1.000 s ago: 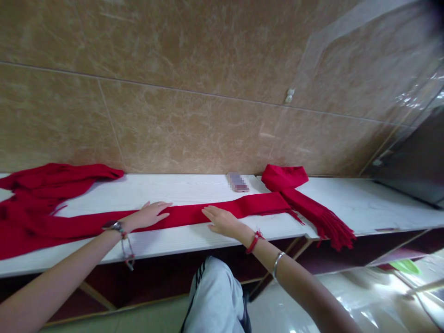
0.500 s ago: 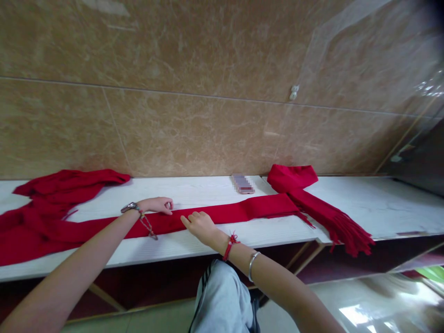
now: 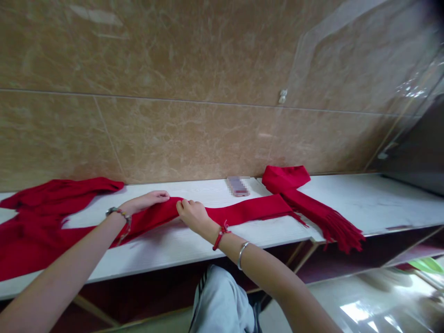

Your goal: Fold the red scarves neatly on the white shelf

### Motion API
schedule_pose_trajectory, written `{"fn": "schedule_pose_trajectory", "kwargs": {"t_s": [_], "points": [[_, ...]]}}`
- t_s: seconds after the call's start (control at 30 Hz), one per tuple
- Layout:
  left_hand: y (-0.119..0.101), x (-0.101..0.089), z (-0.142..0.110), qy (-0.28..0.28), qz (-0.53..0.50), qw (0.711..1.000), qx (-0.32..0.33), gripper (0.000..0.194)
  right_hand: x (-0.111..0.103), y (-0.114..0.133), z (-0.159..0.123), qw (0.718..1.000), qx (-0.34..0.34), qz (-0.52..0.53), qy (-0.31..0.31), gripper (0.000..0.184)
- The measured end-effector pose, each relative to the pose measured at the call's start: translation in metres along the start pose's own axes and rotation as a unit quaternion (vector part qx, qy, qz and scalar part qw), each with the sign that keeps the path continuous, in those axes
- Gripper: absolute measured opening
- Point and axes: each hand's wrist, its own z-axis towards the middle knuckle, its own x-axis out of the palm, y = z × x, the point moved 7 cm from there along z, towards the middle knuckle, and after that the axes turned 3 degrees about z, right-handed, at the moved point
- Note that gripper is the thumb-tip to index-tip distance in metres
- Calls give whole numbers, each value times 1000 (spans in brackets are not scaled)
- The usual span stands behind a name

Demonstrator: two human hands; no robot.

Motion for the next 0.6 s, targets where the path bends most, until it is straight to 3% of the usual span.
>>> {"fn": "schedule_pose_trajectory", "kwargs": {"t_s": [0.17,0.27,0.33,0.47,0.53,0.6], "points": [[-80,4,34,-17,-158,986,48,37,-73,-58,-12,996,12,-77,-32,33],[-141,26,71,1,-170,981,99,36,-109,-109,-39,990,47,-132,-21,36],[-184,53,99,19,-154,978,139,32,-122,-146,-66,984,70,-164,-11,39],[-253,129,156,-5,-32,982,183,32,-112,-229,-134,967,164,-196,27,47],[-270,173,173,-8,-4,983,183,36,-88,-264,-173,954,223,-193,53,50],[-269,215,178,0,38,984,175,45,-54,-287,-209,944,256,-182,99,52]]}}
